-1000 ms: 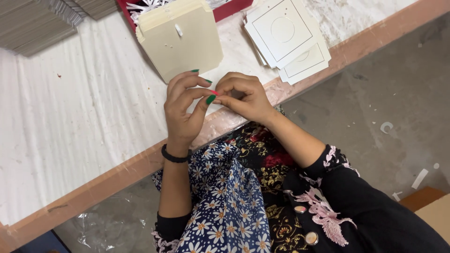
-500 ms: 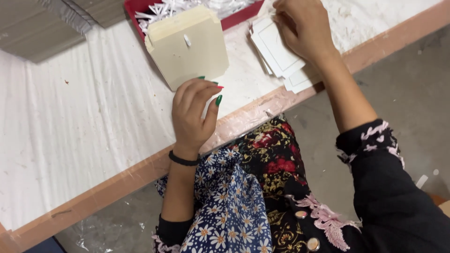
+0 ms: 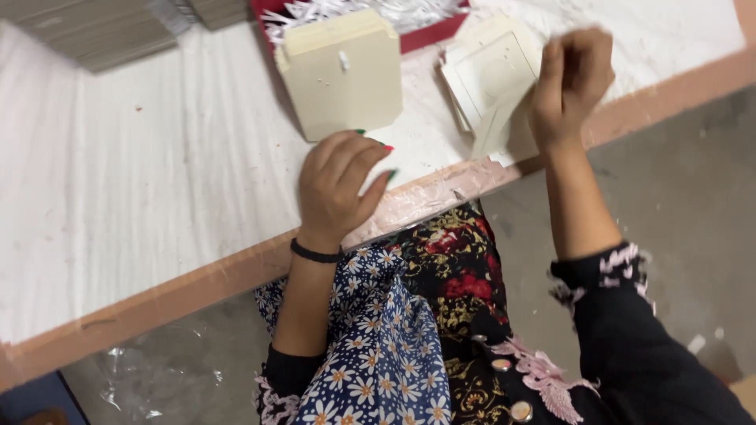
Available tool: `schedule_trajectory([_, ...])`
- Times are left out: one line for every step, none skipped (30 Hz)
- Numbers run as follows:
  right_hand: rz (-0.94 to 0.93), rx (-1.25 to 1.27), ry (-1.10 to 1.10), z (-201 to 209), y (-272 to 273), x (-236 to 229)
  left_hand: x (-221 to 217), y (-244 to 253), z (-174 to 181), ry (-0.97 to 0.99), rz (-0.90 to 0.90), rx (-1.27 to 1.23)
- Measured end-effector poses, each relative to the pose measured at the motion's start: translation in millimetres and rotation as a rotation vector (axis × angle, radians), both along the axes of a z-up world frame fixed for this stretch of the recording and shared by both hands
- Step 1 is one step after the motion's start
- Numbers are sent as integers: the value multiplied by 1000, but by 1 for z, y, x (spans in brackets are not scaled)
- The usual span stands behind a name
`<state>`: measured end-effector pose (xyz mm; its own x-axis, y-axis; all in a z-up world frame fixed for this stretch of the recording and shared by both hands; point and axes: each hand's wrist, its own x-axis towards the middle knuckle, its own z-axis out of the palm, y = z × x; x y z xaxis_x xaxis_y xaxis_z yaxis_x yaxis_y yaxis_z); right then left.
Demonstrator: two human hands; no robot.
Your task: The person repeatedly picks small white paper pieces and inserts them into pre-cut slots on larger beige paper cards. They handle the cards one at a time, align the pieces, and place them into the slots, then set the cards aside. The process continues with multiple cards throughout the clip.
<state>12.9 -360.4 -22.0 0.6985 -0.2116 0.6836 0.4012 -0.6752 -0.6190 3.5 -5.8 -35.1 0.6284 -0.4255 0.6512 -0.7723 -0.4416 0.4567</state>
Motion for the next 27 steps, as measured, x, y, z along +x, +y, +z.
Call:
schedule_trajectory([22, 2, -5, 8, 20, -8, -3, 0, 10, -5, 22, 2])
schedule_trajectory([55, -40, 57, 16, 39, -16, -6, 0, 19, 118, -59, -82])
schedule_trajectory([79, -84, 127, 23, 56, -30, -12, -3, 27, 248, -149, -171])
schedule_trajectory([92, -86, 129, 34, 77, -32, -18, -10, 36, 249, -136, -174])
schedule_trajectory([100, -146, 149, 43, 102, -36, -26, -14, 45, 531, -247, -343])
schedule_trajectory([110, -205, 168, 51, 126, -39, -33, -18, 52, 811, -358, -516])
schedule_trajectory([127, -198, 181, 55, 141, -41, -43, -20, 38, 822, -338, -518])
schedule_trajectory([183, -192, 137, 59, 155, -42, -53, -23, 24, 734, -206, -476])
schedule_trajectory([237, -183, 96, 62, 169, -44, -64, -26, 10, 647, -79, -429])
schedule_trajectory([251, -175, 111, 62, 176, -51, -68, -19, 11, 661, -61, -427])
schedule_trajectory([191, -190, 7, 63, 182, -56, -69, -14, 13, 764, 72, -402])
schedule_trajectory([130, -203, -97, 64, 188, -60, -69, -10, 16, 868, 203, -373])
schedule_trajectory([140, -197, -92, 49, 186, -74, -71, -6, 8, 872, 216, -372])
schedule_trajectory([172, 44, -39, 34, 184, -87, -73, -4, -1, 801, 95, -539])
schedule_trajectory([191, 281, 19, 20, 180, -102, -76, -2, -9, 728, -41, -700])
schedule_trajectory([189, 284, 26, 31, 186, -105, -75, -2, -5, 736, -39, -698])
schedule_trajectory([131, 188, 93, 42, 191, -107, -74, -2, -1, 695, -47, -661])
schedule_trajectory([74, 93, 162, 53, 195, -110, -72, -3, 2, 655, -55, -624])
schedule_trajectory([58, 87, 171, 56, 192, -111, -73, -6, -3, 670, -68, -627])
schedule_trajectory([16, -19, 122, 59, 190, -113, -74, -9, -7, 607, 11, -575])
schedule_trajectory([-19, -124, 68, 62, 188, -113, -74, -11, -11, 537, 91, -521])
schedule_trajectory([-29, -130, 73, 58, 184, -118, -74, -11, -4, 545, 82, -525])
schedule_trajectory([66, 17, 138, 53, 181, -121, -73, -9, 3, 568, 86, -550])
schedule_trajectory([161, 164, 202, 48, 178, -125, -73, -8, 11, 590, 90, -575])
schedule_trajectory([162, 165, 203, 47, 180, -122, -73, -8, 11, 591, 92, -575])
schedule_trajectory([229, 257, 365, 47, 182, -119, -74, -7, 12, 624, 90, -575])
schedule_trajectory([300, 348, 525, 45, 184, -115, -73, -6, 12, 652, 91, -575])
